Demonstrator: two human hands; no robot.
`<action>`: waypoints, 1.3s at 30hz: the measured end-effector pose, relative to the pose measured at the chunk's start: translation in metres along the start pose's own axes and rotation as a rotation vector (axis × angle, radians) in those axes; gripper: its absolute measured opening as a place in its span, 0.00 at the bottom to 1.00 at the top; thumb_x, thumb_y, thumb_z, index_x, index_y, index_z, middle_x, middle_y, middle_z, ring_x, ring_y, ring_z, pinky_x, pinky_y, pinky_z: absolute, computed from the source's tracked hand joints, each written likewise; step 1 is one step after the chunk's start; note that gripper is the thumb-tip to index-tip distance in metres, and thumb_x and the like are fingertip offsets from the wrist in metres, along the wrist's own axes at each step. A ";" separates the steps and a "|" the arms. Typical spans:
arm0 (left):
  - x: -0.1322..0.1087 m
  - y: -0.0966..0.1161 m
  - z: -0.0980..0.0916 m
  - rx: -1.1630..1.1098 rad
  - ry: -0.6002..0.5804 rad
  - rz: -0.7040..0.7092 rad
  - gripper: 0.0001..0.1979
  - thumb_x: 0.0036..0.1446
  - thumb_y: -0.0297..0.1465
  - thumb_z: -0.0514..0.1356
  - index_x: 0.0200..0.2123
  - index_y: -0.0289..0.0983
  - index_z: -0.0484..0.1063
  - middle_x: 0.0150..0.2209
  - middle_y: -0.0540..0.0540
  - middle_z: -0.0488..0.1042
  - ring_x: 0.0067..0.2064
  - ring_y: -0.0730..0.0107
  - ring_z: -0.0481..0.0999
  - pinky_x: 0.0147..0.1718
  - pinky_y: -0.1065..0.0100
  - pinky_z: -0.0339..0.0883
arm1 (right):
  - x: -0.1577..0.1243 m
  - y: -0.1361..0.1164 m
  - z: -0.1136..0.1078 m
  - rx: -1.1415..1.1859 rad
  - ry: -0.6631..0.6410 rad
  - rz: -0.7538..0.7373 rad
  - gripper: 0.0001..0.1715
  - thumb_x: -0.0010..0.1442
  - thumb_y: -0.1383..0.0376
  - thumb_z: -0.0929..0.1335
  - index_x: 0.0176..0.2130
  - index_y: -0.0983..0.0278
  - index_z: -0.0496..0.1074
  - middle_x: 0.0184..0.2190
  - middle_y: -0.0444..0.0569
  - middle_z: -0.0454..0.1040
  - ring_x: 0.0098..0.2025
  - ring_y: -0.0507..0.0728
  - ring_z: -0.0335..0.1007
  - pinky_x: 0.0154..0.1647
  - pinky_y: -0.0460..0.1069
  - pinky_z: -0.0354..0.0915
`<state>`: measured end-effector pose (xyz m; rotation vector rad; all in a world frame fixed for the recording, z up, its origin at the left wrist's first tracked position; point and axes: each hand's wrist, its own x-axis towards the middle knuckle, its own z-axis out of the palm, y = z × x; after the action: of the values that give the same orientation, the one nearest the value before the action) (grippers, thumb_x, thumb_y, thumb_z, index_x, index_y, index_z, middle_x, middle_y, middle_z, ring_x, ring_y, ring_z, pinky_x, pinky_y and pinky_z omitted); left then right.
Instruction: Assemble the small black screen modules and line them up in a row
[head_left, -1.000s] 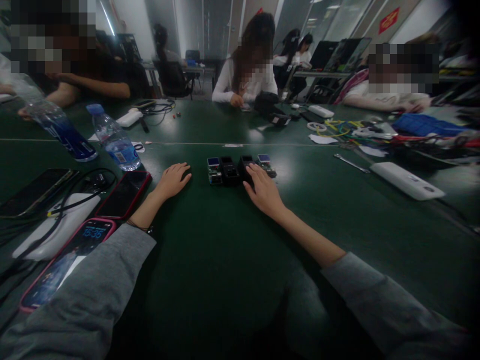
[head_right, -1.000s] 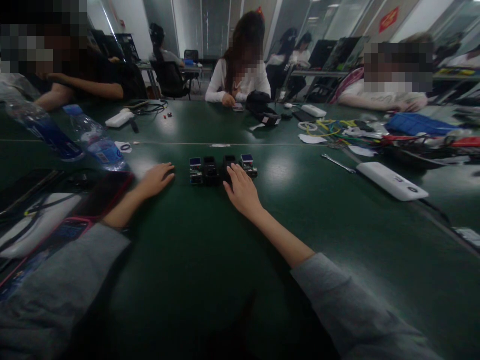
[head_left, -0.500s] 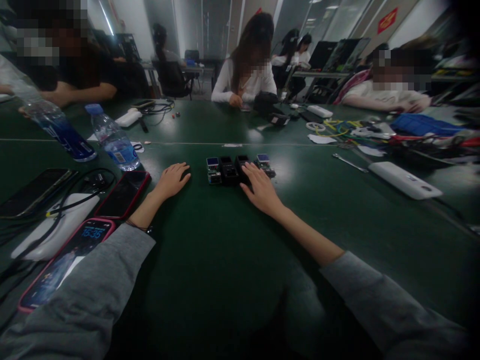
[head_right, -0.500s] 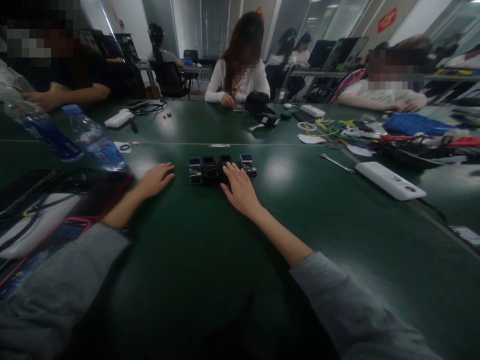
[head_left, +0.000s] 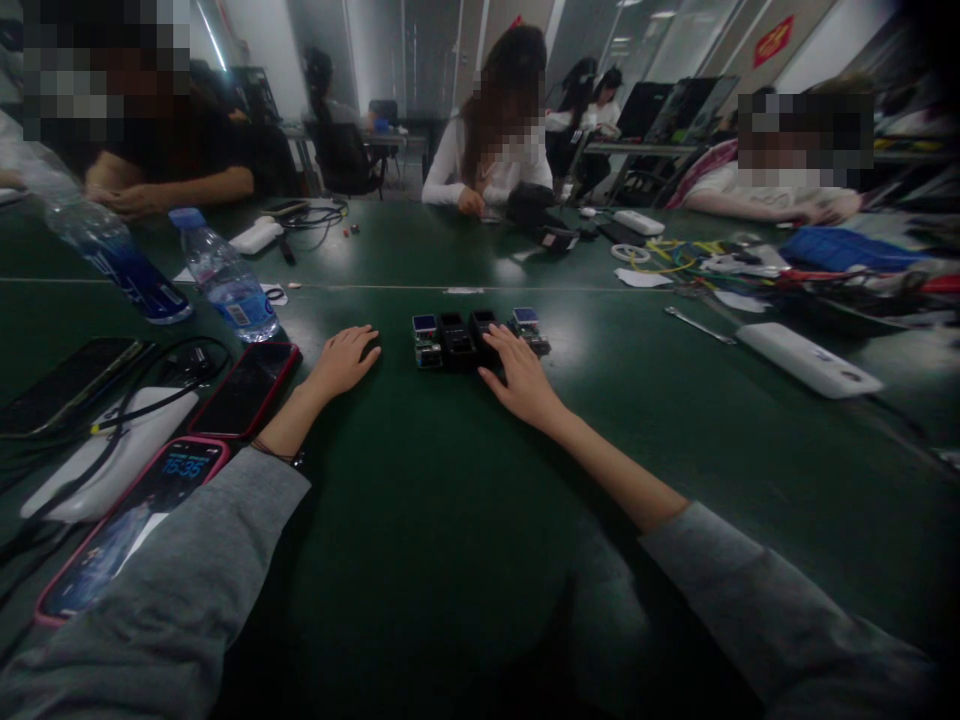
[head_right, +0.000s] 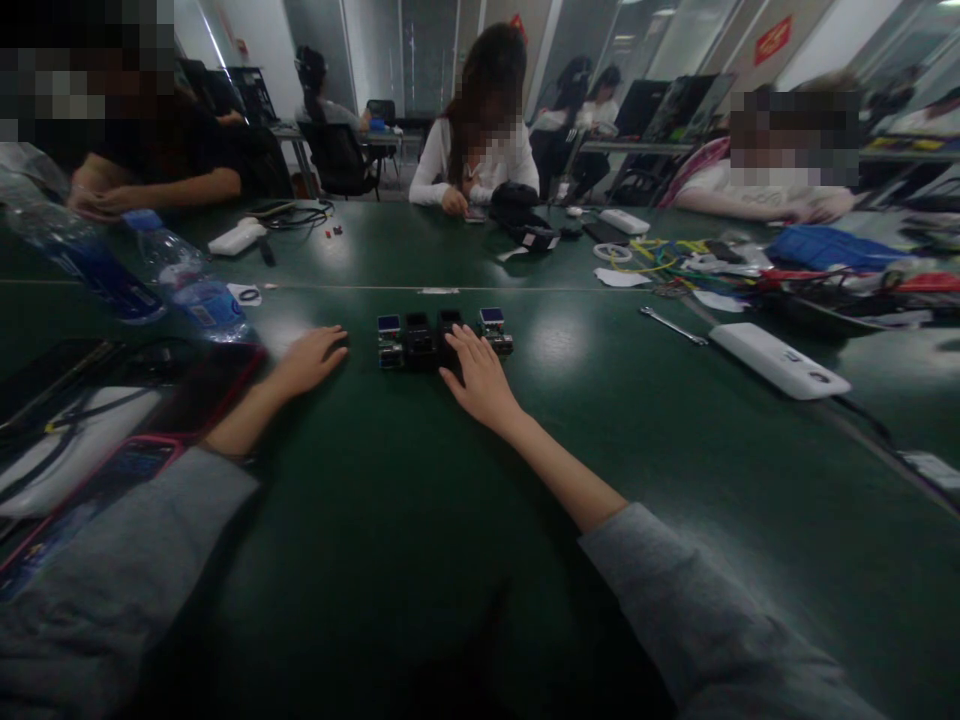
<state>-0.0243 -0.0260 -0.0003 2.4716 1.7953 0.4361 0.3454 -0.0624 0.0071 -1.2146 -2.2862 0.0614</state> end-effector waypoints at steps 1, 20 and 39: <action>0.000 0.000 0.000 0.000 -0.001 0.000 0.26 0.75 0.44 0.48 0.69 0.39 0.66 0.72 0.38 0.65 0.73 0.50 0.63 0.70 0.44 0.57 | 0.000 0.000 0.000 0.001 0.001 0.000 0.35 0.73 0.59 0.63 0.74 0.61 0.56 0.75 0.56 0.56 0.78 0.66 0.45 0.77 0.73 0.49; 0.000 -0.002 0.001 -0.013 0.008 0.006 0.27 0.75 0.45 0.47 0.69 0.40 0.66 0.72 0.38 0.65 0.73 0.50 0.63 0.70 0.43 0.57 | -0.001 -0.001 0.001 0.003 -0.010 -0.030 0.36 0.73 0.58 0.63 0.74 0.59 0.53 0.76 0.55 0.54 0.78 0.66 0.42 0.77 0.73 0.46; 0.000 -0.004 0.003 -0.009 0.020 0.008 0.26 0.75 0.45 0.48 0.69 0.42 0.65 0.72 0.39 0.66 0.72 0.51 0.64 0.70 0.44 0.57 | 0.001 0.062 0.004 0.093 0.295 0.285 0.32 0.71 0.53 0.60 0.66 0.65 0.69 0.61 0.63 0.73 0.63 0.70 0.72 0.66 0.71 0.68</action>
<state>-0.0267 -0.0241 -0.0043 2.4777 1.7877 0.4697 0.3897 -0.0239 -0.0137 -1.3917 -1.8288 0.0854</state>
